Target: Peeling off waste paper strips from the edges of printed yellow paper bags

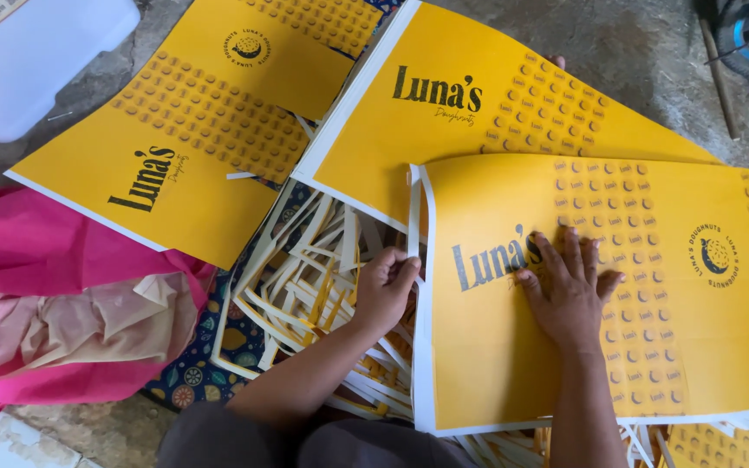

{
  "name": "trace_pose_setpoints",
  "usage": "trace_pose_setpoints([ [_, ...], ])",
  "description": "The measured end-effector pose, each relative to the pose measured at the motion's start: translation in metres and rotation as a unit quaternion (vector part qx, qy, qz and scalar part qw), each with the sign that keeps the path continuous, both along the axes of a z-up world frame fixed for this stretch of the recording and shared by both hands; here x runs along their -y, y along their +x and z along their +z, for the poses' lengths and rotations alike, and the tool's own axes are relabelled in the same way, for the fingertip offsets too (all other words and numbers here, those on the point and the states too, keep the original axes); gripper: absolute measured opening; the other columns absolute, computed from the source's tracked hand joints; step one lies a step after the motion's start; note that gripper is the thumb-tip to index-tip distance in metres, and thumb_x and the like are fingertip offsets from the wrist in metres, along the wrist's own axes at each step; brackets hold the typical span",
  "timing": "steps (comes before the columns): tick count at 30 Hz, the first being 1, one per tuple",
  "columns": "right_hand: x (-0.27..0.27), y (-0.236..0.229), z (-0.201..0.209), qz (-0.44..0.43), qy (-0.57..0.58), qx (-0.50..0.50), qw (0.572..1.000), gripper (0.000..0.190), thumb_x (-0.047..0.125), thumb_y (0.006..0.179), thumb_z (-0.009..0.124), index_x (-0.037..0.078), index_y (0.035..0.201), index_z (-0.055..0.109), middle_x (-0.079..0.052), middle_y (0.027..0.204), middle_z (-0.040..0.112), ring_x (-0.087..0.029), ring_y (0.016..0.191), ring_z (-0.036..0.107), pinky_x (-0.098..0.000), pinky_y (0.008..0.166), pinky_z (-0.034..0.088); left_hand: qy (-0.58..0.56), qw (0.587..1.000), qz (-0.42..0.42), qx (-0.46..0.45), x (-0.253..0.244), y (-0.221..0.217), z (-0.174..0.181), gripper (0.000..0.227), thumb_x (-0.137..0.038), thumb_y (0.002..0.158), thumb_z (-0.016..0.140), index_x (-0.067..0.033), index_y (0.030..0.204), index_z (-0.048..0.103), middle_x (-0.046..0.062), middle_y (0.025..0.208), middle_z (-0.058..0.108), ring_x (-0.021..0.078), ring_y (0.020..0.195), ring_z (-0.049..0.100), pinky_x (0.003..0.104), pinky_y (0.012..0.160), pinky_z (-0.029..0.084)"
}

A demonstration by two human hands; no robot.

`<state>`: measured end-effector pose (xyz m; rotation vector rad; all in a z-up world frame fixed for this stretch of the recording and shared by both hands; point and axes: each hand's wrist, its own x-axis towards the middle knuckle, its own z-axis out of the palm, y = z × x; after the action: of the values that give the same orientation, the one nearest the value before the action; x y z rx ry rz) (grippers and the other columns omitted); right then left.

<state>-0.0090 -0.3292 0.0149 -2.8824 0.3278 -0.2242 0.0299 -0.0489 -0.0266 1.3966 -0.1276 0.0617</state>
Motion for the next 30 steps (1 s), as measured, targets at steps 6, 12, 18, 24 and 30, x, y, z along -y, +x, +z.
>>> trace_pose_setpoints([
  [6,0.001,0.002,-0.003,-0.004,-0.009,-0.004,1.000,0.067,0.078,0.098,0.041,0.046,0.157,0.042,-0.006,0.171,0.030,-0.037,0.159,0.013,-0.0707,0.119,-0.007,-0.009,1.000,0.023,0.004,-0.002,-0.010,-0.001,0.022,-0.016,0.100,0.067,0.0025,0.089,0.065,0.008,0.058,0.056,0.0077,0.057,0.045,0.024,0.053,0.037],
  [12,-0.002,0.002,0.003,-0.007,0.001,-0.012,1.000,0.065,0.076,0.099,0.042,0.046,0.156,0.042,-0.005,0.171,0.029,-0.038,0.159,0.013,-0.0714,0.119,-0.006,-0.114,0.992,0.016,-0.046,-0.002,-0.015,-0.015,0.014,-0.008,0.099,0.064,0.0060,0.101,0.065,0.024,0.082,0.076,0.0125,0.060,0.068,0.026,0.053,0.058],
  [18,-0.002,0.002,0.002,-0.009,-0.003,-0.020,1.000,0.066,0.077,0.098,0.041,0.049,0.157,0.039,-0.005,0.171,0.028,-0.036,0.159,0.013,-0.0720,0.119,-0.005,-0.061,0.998,-0.025,-0.016,-0.005,-0.016,-0.021,0.033,-0.019,0.101,0.066,-0.0001,0.127,0.060,0.017,0.094,0.072,0.0154,0.077,0.069,0.034,0.065,0.061],
  [24,-0.004,0.001,0.003,-0.008,-0.004,-0.003,1.000,0.065,0.078,0.099,0.040,0.045,0.155,0.044,-0.004,0.171,0.031,-0.037,0.159,0.015,-0.0711,0.119,-0.006,-0.019,0.998,-0.049,-0.028,-0.012,-0.032,-0.016,0.048,-0.022,0.099,0.070,0.0007,0.136,0.051,0.016,0.092,0.066,0.0167,0.067,0.061,0.028,0.057,0.052],
  [30,-0.010,0.007,0.007,-0.042,-0.001,-0.020,0.999,0.064,0.079,0.100,0.037,0.047,0.155,0.044,-0.005,0.170,0.032,-0.035,0.159,0.014,-0.0718,0.119,-0.004,0.034,0.991,-0.111,-0.064,-0.015,-0.056,-0.005,0.056,-0.007,0.094,0.068,0.0012,0.144,0.045,0.015,0.079,0.061,0.0173,0.058,0.052,0.027,0.053,0.043],
])
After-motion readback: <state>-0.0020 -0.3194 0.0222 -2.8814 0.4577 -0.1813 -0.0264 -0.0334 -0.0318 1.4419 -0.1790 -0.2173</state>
